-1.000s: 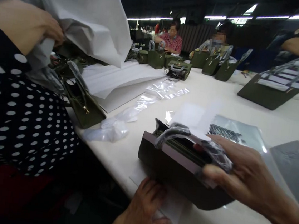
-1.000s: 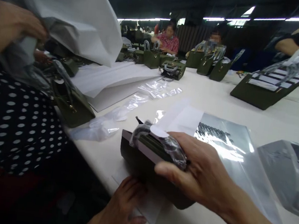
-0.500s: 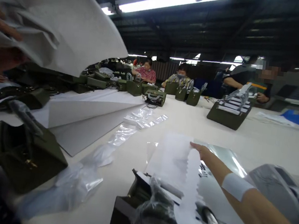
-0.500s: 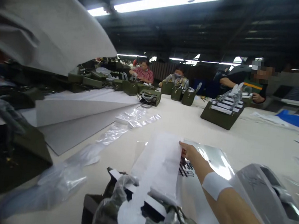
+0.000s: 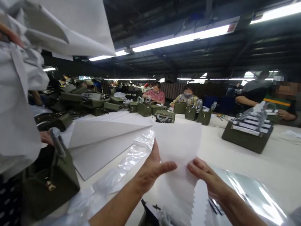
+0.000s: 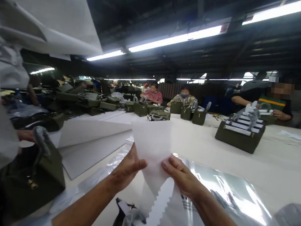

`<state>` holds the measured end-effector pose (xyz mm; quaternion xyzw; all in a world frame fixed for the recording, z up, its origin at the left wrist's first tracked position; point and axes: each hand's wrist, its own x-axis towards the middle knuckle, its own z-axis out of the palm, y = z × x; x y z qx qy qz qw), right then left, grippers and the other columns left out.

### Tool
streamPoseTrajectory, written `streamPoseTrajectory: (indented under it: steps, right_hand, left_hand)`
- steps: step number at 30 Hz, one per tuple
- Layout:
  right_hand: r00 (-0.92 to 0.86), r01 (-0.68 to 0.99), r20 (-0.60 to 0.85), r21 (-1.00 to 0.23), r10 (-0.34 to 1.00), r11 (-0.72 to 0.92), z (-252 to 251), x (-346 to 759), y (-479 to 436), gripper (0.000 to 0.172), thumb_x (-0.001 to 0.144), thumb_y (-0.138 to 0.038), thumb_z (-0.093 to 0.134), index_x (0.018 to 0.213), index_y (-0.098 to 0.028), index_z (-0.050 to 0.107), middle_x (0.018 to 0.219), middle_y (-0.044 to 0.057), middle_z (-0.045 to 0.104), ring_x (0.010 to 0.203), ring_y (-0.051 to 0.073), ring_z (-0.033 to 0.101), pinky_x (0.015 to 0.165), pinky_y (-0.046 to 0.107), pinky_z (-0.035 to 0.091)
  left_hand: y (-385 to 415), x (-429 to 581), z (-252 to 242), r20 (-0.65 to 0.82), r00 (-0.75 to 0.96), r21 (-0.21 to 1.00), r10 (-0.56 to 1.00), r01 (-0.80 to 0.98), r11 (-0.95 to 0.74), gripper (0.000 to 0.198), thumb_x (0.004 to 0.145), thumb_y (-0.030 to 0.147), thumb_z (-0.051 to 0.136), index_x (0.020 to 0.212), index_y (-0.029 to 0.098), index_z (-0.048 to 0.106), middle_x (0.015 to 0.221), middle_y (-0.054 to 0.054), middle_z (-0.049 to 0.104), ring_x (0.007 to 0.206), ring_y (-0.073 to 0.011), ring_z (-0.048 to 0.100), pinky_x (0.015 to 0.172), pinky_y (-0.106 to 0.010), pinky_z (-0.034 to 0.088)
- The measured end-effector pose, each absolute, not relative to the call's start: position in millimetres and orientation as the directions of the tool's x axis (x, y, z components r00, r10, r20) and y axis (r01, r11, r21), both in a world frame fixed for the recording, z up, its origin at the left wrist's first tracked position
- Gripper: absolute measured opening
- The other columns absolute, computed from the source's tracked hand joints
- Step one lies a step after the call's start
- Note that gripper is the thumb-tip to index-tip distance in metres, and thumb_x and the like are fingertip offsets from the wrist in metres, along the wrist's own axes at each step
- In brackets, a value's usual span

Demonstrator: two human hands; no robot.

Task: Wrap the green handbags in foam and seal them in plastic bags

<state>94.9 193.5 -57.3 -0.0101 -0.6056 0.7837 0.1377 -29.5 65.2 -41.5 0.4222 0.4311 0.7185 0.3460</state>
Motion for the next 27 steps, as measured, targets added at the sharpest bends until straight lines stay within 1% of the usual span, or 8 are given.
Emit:
streamPoseTrajectory:
  steps: [4, 8, 12, 15, 17, 19, 21, 27]
  right_hand:
    - [-0.963, -0.234, 0.228, -0.972, 0.147, -0.031, -50, 87, 197, 0.033, 0.081, -0.040, 0.054, 0.104, -0.017, 0.056, 0.090, 0.006, 0.062, 0.070, 0.014, 0.060, 0.063, 0.026, 0.049]
    - [-0.836, -0.193, 0.321, -0.931, 0.446, 0.308, -36, 90, 197, 0.046, 0.069, -0.037, 0.067, 0.109, -0.018, 0.055, 0.093, 0.005, 0.061, 0.073, 0.015, 0.058, 0.056, 0.023, 0.046]
    - [-0.914, -0.147, 0.191, -0.978, 0.358, 0.146, -19, 109, 191, 0.050, 0.069, -0.041, 0.066, 0.110, -0.015, 0.057, 0.086, 0.006, 0.063, 0.067, 0.015, 0.058, 0.055, 0.024, 0.047]
    - [-0.918, -0.215, 0.238, -0.971, 0.317, 0.107, -19, 131, 193, 0.034, 0.073, -0.042, 0.063, 0.092, -0.014, 0.064, 0.084, 0.006, 0.064, 0.079, 0.017, 0.059, 0.074, 0.031, 0.050]
    - [-0.900, -0.209, 0.279, -0.951, 0.336, 0.228, -24, 149, 198, 0.029, 0.075, -0.042, 0.060, 0.087, -0.016, 0.065, 0.086, 0.006, 0.065, 0.081, 0.018, 0.059, 0.077, 0.033, 0.050]
    - [-0.890, -0.184, 0.334, -0.886, 0.310, 0.426, -29, 167, 203, 0.027, 0.078, -0.041, 0.057, 0.082, -0.015, 0.066, 0.082, 0.006, 0.064, 0.077, 0.018, 0.059, 0.073, 0.032, 0.050]
    - [-0.882, -0.196, 0.413, -0.760, 0.227, 0.620, -34, 180, 206, 0.024, 0.080, -0.037, 0.054, 0.079, -0.015, 0.065, 0.079, 0.006, 0.063, 0.075, 0.018, 0.059, 0.069, 0.030, 0.050]
    - [-0.931, -0.289, 0.327, -0.386, -0.163, 0.876, -31, 185, 184, 0.022, 0.075, -0.010, 0.047, 0.083, -0.016, 0.066, 0.098, 0.011, 0.059, 0.087, 0.019, 0.057, 0.074, 0.028, 0.047]
  left_hand:
    - [56, -11, -35, 0.290, -0.350, 0.901, 0.891, -0.213, -0.377, 0.044, 0.073, 0.029, 0.064, 0.112, 0.012, 0.052, 0.105, -0.013, 0.060, 0.095, -0.0254, 0.058, 0.086, -0.039, 0.043]
    - [60, -3, -38, 0.283, -0.532, 0.934, 0.798, -0.034, -0.355, 0.029, 0.078, 0.027, 0.057, 0.101, 0.011, 0.055, 0.088, -0.009, 0.064, 0.081, -0.0209, 0.061, 0.080, -0.037, 0.046]
    - [56, 11, -30, 0.280, -0.566, 0.950, 0.775, 0.049, -0.307, 0.032, 0.073, 0.027, 0.062, 0.101, 0.014, 0.054, 0.094, -0.007, 0.062, 0.087, -0.0219, 0.059, 0.083, -0.040, 0.044]
    - [24, 31, -20, 0.501, -0.663, 0.864, 0.556, 0.416, -0.283, 0.030, 0.074, 0.027, 0.061, 0.101, 0.019, 0.051, 0.117, -0.006, 0.051, 0.111, -0.0217, 0.046, 0.099, -0.041, 0.032]
    - [-8, 51, -23, 0.755, -0.546, 0.623, 0.364, 0.771, -0.135, 0.012, 0.078, 0.023, 0.055, 0.090, 0.019, 0.053, 0.127, -0.006, 0.043, 0.121, -0.0231, 0.037, 0.103, -0.043, 0.026]
    - [-39, 74, -38, 0.867, -0.337, 0.352, 0.367, 0.936, 0.028, 0.003, 0.076, 0.016, 0.053, 0.076, 0.018, 0.055, 0.130, -0.006, 0.040, 0.124, -0.0278, 0.031, 0.103, -0.049, 0.023]
    - [-56, 96, -60, 0.851, -0.281, 0.227, 0.445, 0.959, 0.172, 0.009, 0.074, 0.014, 0.054, 0.080, 0.019, 0.059, 0.135, -0.007, 0.034, 0.127, -0.0326, 0.024, 0.103, -0.056, 0.017]
    - [-30, 120, -99, 0.761, -0.485, 0.287, 0.431, 0.847, 0.448, 0.040, 0.076, 0.029, 0.058, 0.112, 0.014, 0.050, 0.145, -0.018, 0.008, 0.131, -0.0389, 0.007, 0.099, -0.061, 0.018]
